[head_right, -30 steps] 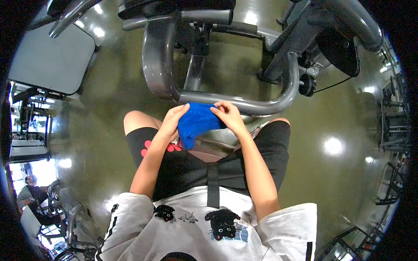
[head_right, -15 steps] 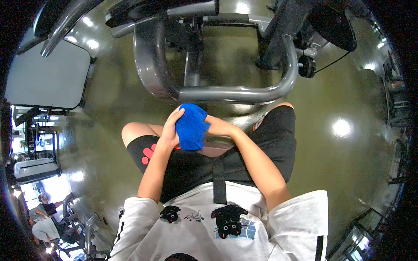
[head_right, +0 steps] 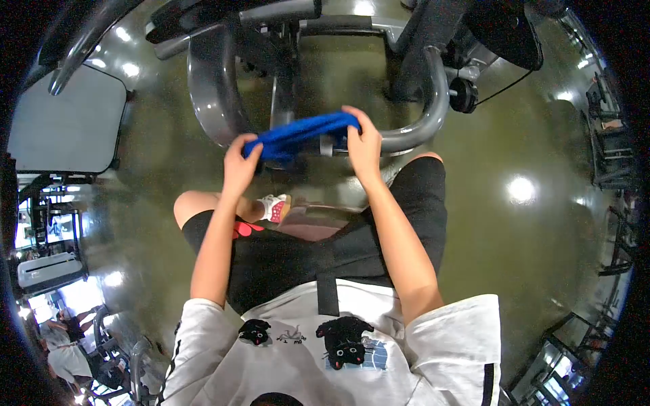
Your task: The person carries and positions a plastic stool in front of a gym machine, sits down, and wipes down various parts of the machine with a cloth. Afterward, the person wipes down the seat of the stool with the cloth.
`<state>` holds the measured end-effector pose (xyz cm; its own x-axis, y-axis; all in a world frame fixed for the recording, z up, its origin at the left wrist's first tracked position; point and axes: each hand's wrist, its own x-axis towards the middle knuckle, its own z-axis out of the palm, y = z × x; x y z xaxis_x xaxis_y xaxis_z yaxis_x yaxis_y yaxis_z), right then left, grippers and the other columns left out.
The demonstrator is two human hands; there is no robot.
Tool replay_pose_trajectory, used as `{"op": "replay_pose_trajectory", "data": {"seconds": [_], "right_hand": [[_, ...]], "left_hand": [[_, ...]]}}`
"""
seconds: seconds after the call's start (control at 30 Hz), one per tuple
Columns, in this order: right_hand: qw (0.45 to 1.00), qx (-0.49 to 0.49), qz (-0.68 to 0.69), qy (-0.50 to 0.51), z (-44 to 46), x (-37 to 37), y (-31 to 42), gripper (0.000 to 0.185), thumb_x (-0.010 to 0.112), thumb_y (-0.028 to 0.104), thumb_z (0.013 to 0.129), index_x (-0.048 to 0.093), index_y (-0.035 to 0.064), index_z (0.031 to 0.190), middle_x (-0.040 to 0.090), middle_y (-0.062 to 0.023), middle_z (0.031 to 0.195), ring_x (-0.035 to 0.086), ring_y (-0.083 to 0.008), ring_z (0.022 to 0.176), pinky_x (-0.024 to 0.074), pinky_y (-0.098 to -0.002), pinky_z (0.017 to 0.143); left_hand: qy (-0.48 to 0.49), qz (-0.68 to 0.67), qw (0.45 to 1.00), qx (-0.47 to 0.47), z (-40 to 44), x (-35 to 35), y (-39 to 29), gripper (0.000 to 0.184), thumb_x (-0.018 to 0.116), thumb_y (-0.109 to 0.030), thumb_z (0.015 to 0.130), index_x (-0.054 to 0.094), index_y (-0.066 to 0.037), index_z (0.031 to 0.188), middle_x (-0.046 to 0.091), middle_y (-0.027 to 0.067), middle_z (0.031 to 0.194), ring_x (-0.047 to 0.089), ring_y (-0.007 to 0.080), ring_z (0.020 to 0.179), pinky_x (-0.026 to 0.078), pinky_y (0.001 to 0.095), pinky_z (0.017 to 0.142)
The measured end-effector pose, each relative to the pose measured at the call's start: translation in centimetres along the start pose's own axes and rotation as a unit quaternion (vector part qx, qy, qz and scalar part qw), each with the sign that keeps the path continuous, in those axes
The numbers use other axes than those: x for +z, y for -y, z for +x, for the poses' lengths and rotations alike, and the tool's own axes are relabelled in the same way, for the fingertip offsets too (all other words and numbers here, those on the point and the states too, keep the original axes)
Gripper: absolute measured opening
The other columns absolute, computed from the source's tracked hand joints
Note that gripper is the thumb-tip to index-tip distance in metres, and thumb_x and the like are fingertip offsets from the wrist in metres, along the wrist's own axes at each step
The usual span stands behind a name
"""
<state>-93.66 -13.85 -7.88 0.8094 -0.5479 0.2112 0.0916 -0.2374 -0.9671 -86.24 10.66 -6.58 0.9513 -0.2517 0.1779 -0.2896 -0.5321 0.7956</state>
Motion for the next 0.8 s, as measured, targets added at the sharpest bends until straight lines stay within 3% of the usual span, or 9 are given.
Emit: {"op": "replay_pose_trajectory", "data": {"seconds": [0.07,0.13,0.23,0.3,0.33,0.4,0.6,0.7,0.8], "right_hand": [[0.995,-0.083,-0.029,-0.049,0.7,-0.5,2.4,0.041,0.042,-0.006,0.077,0.06,0.0019,0.113,0.062,-0.0107,0.111,0.057,-0.02,0.106,0.0389,-0.0283,0.095],[0.985,-0.148,-0.086,-0.035,1.6,-1.8,2.4,0.044,0.045,-0.004,0.073,0.06,0.0043,0.114,0.057,-0.0129,0.119,0.053,-0.0254,0.113,0.0362,-0.0316,0.099],[0.973,-0.136,-0.18,-0.043,1.7,-3.1,0.9,0.043,0.05,0.003,0.075,0.062,0.0159,0.114,0.052,-0.0149,0.125,0.048,-0.0319,0.116,0.0372,-0.0386,0.098],[0.922,-0.102,-0.361,0.099,0.7,-4.2,-2.2,0.043,0.054,0.009,0.077,0.062,0.0252,0.116,0.047,-0.0119,0.133,0.042,-0.0321,0.123,0.036,-0.0422,0.099],[0.923,-0.096,-0.361,0.093,-0.4,-4.4,-3.5,0.043,0.054,0.009,0.077,0.062,0.0252,0.116,0.047,-0.0119,0.133,0.042,-0.0321,0.123,0.036,-0.0422,0.099],[0.861,-0.023,-0.467,0.199,-3.3,-4.7,-5.6,0.039,0.058,0.017,0.08,0.061,0.0283,0.118,0.044,-0.0082,0.137,0.038,-0.0318,0.126,0.0342,-0.045,0.099],[0.905,-0.019,-0.387,0.178,-4.6,-6.0,-5.2,0.029,0.056,0.028,0.086,0.063,0.0284,0.115,0.044,-0.0053,0.137,0.039,-0.0299,0.125,0.035,-0.0459,0.098],[0.935,0.038,-0.295,0.196,-4.6,-6.5,-5.7,0.024,0.058,0.027,0.085,0.068,0.0232,0.107,0.052,-0.0072,0.12,0.05,-0.0291,0.11,0.0414,-0.0415,0.093],[0.915,0.049,-0.301,0.263,-3.6,-6.2,-6.4,0.024,0.061,0.028,0.082,0.069,0.0227,0.105,0.054,-0.0084,0.111,0.054,-0.029,0.103,0.0442,-0.0398,0.088]], "left_hand": [[-0.025,-0.04,0.999,0.019,2.3,-0.2,-2.3,0.025,0.063,-0.01,0.078,0.057,-0.002,0.101,0.062,0.0141,0.091,0.06,0.0269,0.086,0.045,0.0335,0.082],[-0.047,-0.01,0.998,0.043,4.2,-0.2,-3.8,0.029,0.064,-0.01,0.078,0.056,-0.002,0.105,0.062,0.0129,0.091,0.059,0.025,0.085,0.045,0.0329,0.082],[0.003,0.052,0.998,0.042,5.4,0.6,-2.8,0.028,0.063,-0.01,0.078,0.056,-0.003,0.104,0.061,0.0155,0.092,0.06,0.0281,0.087,0.045,0.0341,0.08],[0.07,0.132,0.985,0.089,5.3,1.6,-0.4,0.025,0.062,-0.008,0.078,0.056,-0.004,0.102,0.061,0.0168,0.093,0.06,0.033,0.086,0.047,0.0367,0.074],[0.091,0.219,0.952,0.193,4.5,1.8,0.1,0.024,0.061,-0.007,0.077,0.055,-0.006,0.1,0.062,0.015,0.093,0.061,0.0328,0.086,0.047,0.0391,0.073],[0.139,0.278,0.924,0.221,3.2,3.1,1.6,0.02,0.061,-0.009,0.075,0.055,-0.008,0.094,0.06,0.0112,0.085,0.06,0.03,0.08,0.047,0.0422,0.069],[0.129,0.221,0.961,0.106,0.4,6.0,4.0,0.023,0.062,-0.01,0.076,0.055,-0.007,0.098,0.061,0.014,0.091,0.059,0.0321,0.085,0.047,0.0417,0.074],[0.162,0.23,0.958,0.056,1.1,6.2,3.0,0.03,0.065,-0.012,0.074,0.054,-0.008,0.102,0.06,0.0111,0.086,0.058,0.0305,0.085,0.047,0.0414,0.075],[0.168,0.237,0.957,0.01,1.3,6.4,2.3,0.036,0.066,-0.013,0.074,0.053,-0.008,0.107,0.059,0.0098,0.084,0.057,0.03,0.085,0.046,0.0415,0.075]]}}
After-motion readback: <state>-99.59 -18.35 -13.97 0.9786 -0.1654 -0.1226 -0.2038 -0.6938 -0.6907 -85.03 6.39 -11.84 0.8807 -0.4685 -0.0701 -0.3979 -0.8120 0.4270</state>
